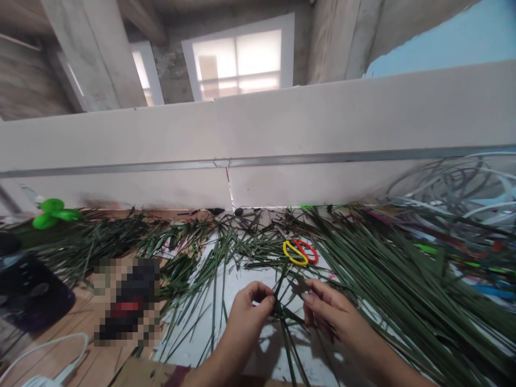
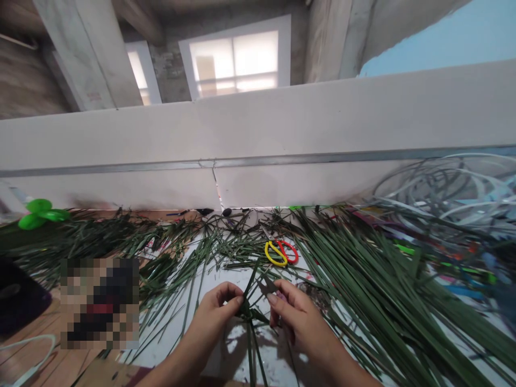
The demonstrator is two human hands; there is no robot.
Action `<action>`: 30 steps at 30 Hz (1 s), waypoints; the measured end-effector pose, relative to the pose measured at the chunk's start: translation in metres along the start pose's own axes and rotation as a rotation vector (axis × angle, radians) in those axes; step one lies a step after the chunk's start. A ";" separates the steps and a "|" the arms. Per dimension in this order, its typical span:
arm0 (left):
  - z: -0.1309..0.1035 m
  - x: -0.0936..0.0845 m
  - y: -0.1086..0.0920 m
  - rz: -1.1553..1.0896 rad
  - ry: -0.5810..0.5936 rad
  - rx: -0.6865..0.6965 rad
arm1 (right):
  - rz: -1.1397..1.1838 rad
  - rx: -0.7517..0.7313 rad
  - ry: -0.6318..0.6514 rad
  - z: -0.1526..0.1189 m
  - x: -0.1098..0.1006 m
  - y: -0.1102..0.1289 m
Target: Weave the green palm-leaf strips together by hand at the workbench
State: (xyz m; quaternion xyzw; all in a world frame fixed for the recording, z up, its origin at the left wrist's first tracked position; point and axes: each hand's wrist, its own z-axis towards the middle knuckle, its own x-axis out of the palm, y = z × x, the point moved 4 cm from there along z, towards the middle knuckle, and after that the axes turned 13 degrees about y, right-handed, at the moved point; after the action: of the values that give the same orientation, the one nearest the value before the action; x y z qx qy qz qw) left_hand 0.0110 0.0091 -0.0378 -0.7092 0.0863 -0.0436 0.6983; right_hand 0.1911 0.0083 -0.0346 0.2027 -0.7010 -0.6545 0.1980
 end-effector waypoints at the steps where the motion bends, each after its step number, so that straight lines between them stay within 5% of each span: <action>1: 0.000 0.000 0.001 0.013 -0.004 -0.003 | -0.003 -0.002 -0.006 0.000 0.001 -0.001; 10: -0.002 0.001 0.003 0.200 -0.052 -0.030 | -0.190 -0.035 -0.031 -0.002 0.006 0.002; 19: -0.008 0.001 0.000 0.323 -0.076 -0.006 | -0.286 -0.096 -0.334 -0.021 0.003 0.024; 25: -0.006 0.000 0.004 0.309 -0.087 -0.024 | -0.288 -0.161 -0.325 -0.028 0.006 0.034; 30: -0.006 0.002 0.005 0.295 -0.070 -0.001 | -0.456 -0.049 -0.074 -0.016 0.013 0.021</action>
State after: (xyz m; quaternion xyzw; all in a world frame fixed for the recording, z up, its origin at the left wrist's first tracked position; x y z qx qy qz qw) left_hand 0.0119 0.0027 -0.0424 -0.6902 0.1652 0.0846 0.6994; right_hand 0.1879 -0.0108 -0.0127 0.3269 -0.6279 -0.7059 0.0239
